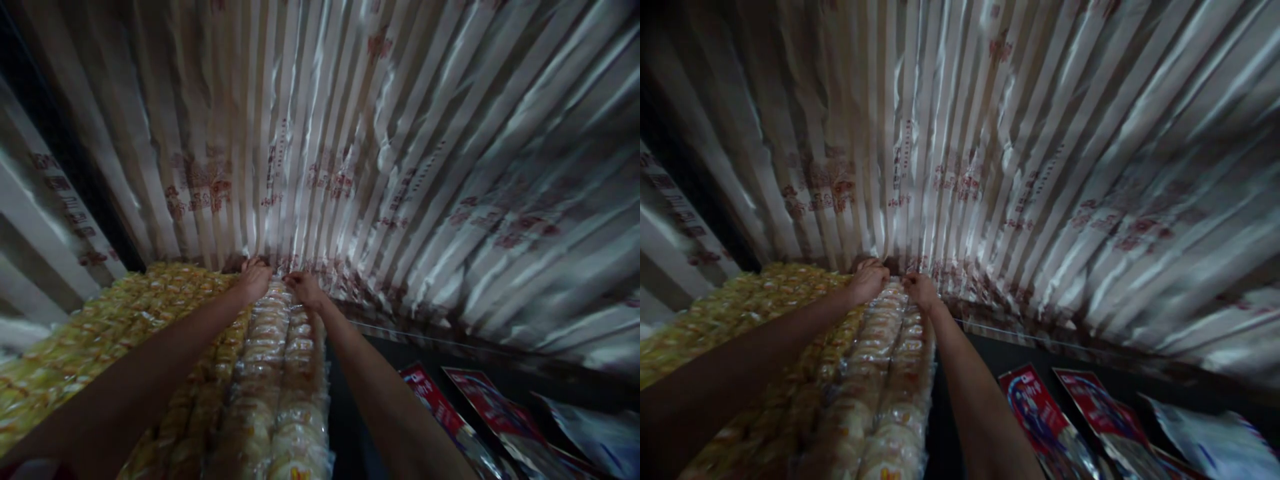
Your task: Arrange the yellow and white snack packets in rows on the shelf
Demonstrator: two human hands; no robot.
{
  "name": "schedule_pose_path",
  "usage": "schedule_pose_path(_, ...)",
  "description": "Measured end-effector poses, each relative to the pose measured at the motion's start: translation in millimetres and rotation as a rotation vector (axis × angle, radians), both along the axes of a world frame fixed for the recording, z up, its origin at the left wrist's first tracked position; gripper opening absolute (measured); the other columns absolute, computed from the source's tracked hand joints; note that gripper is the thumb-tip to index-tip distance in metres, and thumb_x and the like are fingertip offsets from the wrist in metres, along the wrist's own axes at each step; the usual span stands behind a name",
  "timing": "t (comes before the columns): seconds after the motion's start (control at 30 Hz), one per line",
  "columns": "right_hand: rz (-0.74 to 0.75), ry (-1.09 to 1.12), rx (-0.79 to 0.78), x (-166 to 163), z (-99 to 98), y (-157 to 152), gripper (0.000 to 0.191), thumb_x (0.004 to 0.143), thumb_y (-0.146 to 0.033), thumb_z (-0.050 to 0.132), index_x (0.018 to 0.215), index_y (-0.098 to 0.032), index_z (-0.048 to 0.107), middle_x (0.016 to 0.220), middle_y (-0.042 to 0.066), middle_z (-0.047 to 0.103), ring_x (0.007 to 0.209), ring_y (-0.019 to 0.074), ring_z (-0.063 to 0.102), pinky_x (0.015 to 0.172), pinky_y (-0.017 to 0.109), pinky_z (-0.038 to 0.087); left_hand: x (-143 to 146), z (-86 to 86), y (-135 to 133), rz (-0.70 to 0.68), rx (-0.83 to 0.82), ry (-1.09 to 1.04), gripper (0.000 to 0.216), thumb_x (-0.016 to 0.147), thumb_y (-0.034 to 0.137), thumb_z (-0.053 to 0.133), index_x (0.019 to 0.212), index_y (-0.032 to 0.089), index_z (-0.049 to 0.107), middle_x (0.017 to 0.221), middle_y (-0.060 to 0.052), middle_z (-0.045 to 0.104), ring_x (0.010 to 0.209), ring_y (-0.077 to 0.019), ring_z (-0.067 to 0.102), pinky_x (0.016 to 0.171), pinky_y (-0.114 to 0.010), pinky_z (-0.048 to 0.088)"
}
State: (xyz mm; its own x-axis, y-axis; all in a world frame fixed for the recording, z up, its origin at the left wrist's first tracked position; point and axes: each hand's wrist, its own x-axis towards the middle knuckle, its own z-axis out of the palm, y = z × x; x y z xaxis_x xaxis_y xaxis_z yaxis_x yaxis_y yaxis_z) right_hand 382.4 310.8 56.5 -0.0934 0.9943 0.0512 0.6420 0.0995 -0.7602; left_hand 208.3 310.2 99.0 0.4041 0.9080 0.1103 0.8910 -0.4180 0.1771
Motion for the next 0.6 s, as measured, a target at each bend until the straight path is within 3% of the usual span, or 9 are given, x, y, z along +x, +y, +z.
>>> schedule_pose_path(0.23, -0.103, -0.127, 0.045, -3.1, 2.4, -0.4, 0.023, 0.087, -0.024, 0.048, 0.088, -0.021, 0.071, 0.087, 0.002, 0.073, 0.082, 0.0142, 0.066, 0.072, 0.022, 0.048, -4.1, -4.5, -1.8, -0.025, 0.009, -0.003, 0.024, 0.073, 0.011, 0.053, 0.089, 0.018, 0.069, 0.107, -0.011, 0.065, 0.127, -0.0306, 0.036, 0.103, -0.044, 0.027)
schedule_pose_path(0.43, -0.022, -0.067, 0.027, -1.1, 3.5, -6.6, 0.021, 0.085, -0.031, 0.052, 0.086, -0.021, 0.071, 0.082, 0.001, 0.073, 0.077, 0.0147, 0.065, 0.069, 0.023, 0.048, -0.6, -8.1, -2.0, -0.004, 0.004, -0.024, 0.024, 0.072, 0.009, 0.054, 0.089, 0.016, 0.068, 0.107, -0.013, 0.065, 0.127, -0.0311, 0.036, 0.102, -0.046, 0.027)
schedule_pose_path(0.6, -0.049, -0.037, 0.015, 0.1, 5.1, -8.6, 0.015, 0.079, -0.025, 0.057, 0.082, -0.020, 0.070, 0.083, 0.001, 0.072, 0.076, 0.0144, 0.064, 0.071, 0.023, 0.048, 1.8, -2.7, -5.2, 0.034, 0.003, -0.019, 0.022, 0.076, 0.010, 0.050, 0.088, 0.015, 0.068, 0.106, -0.012, 0.065, 0.124, -0.0301, 0.040, 0.103, -0.046, 0.026)
